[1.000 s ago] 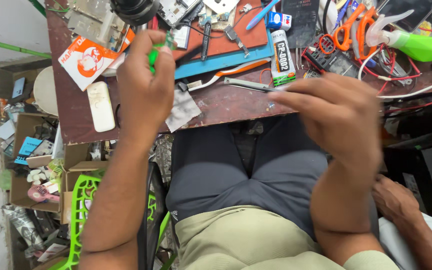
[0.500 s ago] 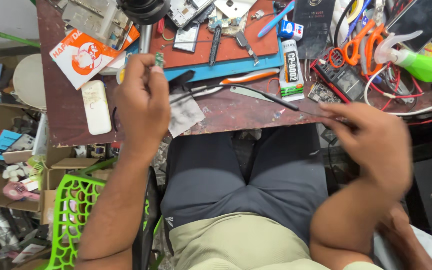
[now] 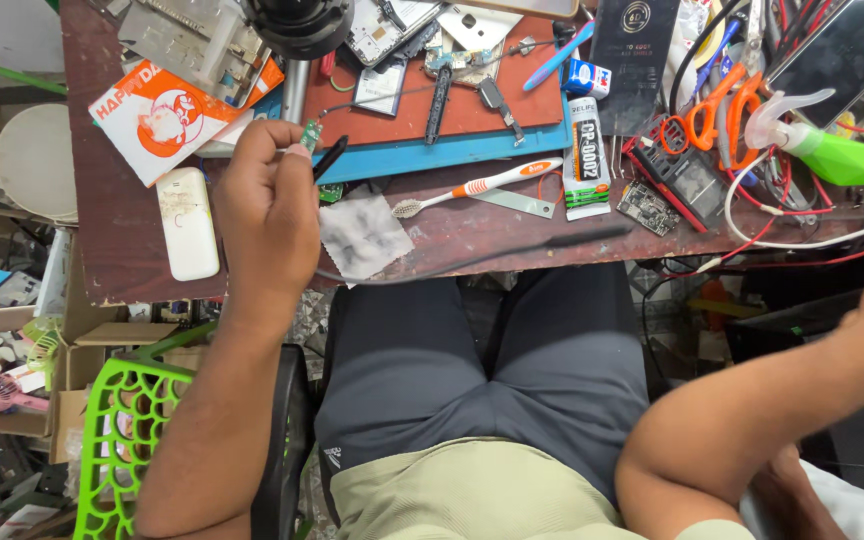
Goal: The person secures a smartphone with rubber bands, then retrieves a USB cable from a box and disassembles its connector housing to expose the internal circuit board. The person handles the cable and circuit board with both hands, placing components on the workbench.
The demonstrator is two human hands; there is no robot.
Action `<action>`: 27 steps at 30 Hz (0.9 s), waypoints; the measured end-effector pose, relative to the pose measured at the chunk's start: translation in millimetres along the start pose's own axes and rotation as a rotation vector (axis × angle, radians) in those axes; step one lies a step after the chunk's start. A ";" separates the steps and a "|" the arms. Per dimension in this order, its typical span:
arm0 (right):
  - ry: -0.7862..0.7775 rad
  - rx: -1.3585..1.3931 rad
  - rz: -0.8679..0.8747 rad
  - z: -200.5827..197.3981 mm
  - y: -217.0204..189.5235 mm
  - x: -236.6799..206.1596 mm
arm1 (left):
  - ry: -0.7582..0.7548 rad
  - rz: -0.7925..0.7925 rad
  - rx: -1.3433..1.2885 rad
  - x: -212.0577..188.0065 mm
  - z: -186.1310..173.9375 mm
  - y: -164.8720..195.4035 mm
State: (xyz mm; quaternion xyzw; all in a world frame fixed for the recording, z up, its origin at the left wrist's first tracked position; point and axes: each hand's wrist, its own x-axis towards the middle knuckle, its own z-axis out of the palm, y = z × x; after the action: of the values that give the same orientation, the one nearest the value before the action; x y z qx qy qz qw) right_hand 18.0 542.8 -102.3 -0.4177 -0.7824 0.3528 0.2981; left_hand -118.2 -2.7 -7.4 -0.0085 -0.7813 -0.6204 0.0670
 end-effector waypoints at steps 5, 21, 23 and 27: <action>-0.304 0.703 0.065 37.5 -118.8 -30.2 | 0.003 0.014 0.113 -4.5 -3.9 5.6; -0.604 -0.219 -0.669 218.1 -236.7 -52.4 | -0.307 -0.204 -0.179 -21.1 25.1 14.2; -0.637 -0.228 -0.665 224.3 -234.6 -46.4 | -0.321 -0.250 -0.217 -21.0 25.6 13.8; -0.654 -0.106 -0.624 223.6 -230.8 -39.4 | -0.287 -0.103 -0.056 -23.1 27.7 16.9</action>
State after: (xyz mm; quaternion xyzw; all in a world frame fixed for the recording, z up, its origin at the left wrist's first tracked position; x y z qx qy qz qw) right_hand -235.9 348.1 -52.3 -0.0433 -0.9409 0.3187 0.1057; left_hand -96.2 29.8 0.2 -0.0590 -0.7646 -0.6371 -0.0777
